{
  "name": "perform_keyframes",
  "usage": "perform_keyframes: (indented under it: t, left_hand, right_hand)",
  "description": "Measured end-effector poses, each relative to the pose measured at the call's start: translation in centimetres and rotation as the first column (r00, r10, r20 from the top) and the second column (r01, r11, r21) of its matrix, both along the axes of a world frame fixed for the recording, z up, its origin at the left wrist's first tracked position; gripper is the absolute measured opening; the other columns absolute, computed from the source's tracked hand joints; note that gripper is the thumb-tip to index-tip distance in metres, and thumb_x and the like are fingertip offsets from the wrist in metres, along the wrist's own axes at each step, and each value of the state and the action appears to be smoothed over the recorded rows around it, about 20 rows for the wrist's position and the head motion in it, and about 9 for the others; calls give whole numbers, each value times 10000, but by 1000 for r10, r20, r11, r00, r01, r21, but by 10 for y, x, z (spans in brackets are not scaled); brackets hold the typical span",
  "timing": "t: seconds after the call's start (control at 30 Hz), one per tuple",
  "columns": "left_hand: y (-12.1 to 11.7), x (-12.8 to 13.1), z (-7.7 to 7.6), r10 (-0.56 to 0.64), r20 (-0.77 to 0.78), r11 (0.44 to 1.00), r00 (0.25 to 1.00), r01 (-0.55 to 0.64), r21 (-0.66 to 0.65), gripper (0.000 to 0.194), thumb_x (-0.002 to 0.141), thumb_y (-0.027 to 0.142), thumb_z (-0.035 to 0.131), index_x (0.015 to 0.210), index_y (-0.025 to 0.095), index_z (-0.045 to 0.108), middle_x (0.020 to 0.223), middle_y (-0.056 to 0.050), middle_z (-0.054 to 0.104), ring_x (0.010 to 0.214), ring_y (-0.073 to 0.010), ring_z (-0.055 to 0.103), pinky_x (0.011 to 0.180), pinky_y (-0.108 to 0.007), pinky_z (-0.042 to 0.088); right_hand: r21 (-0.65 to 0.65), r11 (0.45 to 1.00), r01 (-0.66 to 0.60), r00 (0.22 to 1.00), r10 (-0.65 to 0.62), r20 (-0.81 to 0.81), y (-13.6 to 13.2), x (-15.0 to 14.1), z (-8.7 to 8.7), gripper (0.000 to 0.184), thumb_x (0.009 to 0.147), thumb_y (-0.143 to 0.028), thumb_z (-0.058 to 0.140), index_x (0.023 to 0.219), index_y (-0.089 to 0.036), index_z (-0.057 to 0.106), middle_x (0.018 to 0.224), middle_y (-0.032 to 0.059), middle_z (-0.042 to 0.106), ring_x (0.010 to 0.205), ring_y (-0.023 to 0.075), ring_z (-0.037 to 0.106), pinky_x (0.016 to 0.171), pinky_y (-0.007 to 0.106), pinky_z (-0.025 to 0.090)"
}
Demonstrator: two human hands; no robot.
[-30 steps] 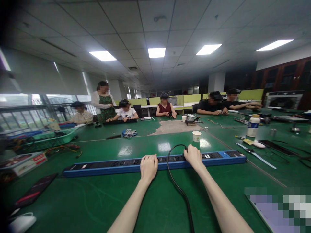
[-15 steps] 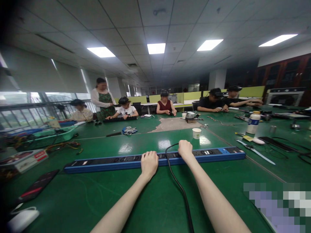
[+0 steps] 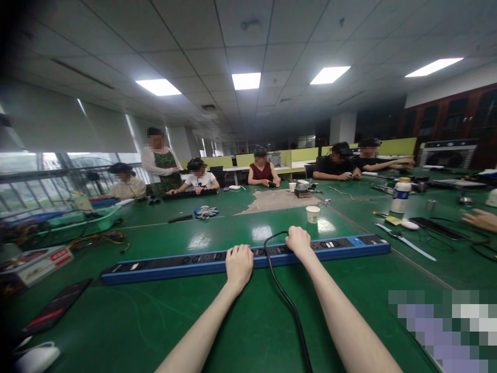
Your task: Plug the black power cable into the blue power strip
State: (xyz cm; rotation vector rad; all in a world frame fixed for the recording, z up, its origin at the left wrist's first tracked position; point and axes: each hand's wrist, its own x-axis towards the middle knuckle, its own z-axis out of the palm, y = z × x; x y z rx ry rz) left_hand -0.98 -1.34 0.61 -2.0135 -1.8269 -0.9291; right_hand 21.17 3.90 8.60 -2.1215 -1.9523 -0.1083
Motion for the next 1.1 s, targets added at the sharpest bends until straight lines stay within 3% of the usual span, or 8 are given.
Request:
perform_keyframes:
  t: [0.27, 0.37, 0.47, 0.57, 0.63, 0.8, 0.93, 1.1]
  left_hand:
    - [-1, 0, 0, 5, -9, 1000, 1000, -4, 6, 372, 1022, 282, 357, 1126, 201, 704, 1085, -133, 708, 1081, -278, 592, 1018, -424, 374]
    - [-1, 0, 0, 19, -29, 1000, 999, -18, 5, 376, 1028, 286, 344, 1132, 202, 695, 1080, -129, 704, 1085, -271, 593, 1014, -413, 376]
    - [0, 0, -2, 19, -44, 1000, 999, -18, 17, 375, 1030, 283, 340, 1128, 197, 692, 1069, -130, 699, 1077, -269, 590, 1001, -410, 378]
    - [2, -1, -5, 30, -72, 999, 997, -27, 42, 358, 1030, 278, 352, 1094, 202, 696, 1033, -120, 698, 1052, -264, 589, 983, -410, 384]
    - [4, -1, -7, 43, -87, 997, 995, -38, 64, 348, 1030, 276, 357, 1074, 208, 696, 1011, -108, 698, 1030, -259, 591, 969, -409, 390]
    - [6, -2, -11, 50, -99, 993, 994, -39, 111, 334, 1027, 271, 368, 1054, 215, 697, 991, -101, 694, 1003, -254, 591, 949, -405, 395]
    - [6, -3, -12, 50, -97, 992, 994, -38, 121, 337, 1030, 277, 363, 1011, 215, 694, 970, -100, 686, 985, -254, 586, 955, -413, 389]
    - [6, -4, -12, 55, -98, 992, 994, -43, 120, 343, 1034, 281, 354, 1003, 210, 688, 968, -100, 680, 985, -253, 579, 953, -414, 385]
  right_hand:
    - [91, 996, -7, 1000, 8, -12, -15, -3, 3, 331, 988, -338, 467, 1114, -126, 687, 1107, 181, 679, 1003, 243, 679, 831, 304, 475]
    - [232, 970, -71, 997, 66, 30, -17, -3, 20, 357, 1013, -374, 426, 1136, -144, 671, 1177, 173, 650, 1050, 243, 638, 832, 308, 455]
    - [353, 910, -219, 974, 179, 141, -17, 7, 44, 322, 992, -416, 495, 1056, -181, 705, 1194, 165, 658, 1168, 268, 557, 941, 351, 406]
    - [350, 903, -249, 965, 201, 169, -14, 33, 60, 297, 970, -424, 540, 1045, -202, 722, 1015, 117, 722, 1066, 251, 602, 1036, 409, 325]
    - [323, 919, -225, 974, 209, 84, -11, 57, 62, 354, 975, -484, 502, 1101, -228, 713, 987, 87, 740, 978, 237, 641, 988, 393, 356]
    - [103, 992, -69, 962, 94, -255, 0, 129, 45, 632, 977, -674, 235, 1150, -276, 694, 975, 78, 756, 903, 261, 681, 762, 334, 448]
    - [10, 995, 103, 981, -100, -164, 7, 170, 23, 655, 873, -759, 383, 1094, -243, 720, 1058, 153, 740, 980, 341, 681, 788, 406, 478]
    - [-3, 988, 153, 977, -152, -153, 15, 187, -3, 638, 845, -772, 415, 1012, -239, 724, 987, 159, 739, 913, 340, 695, 793, 461, 500]
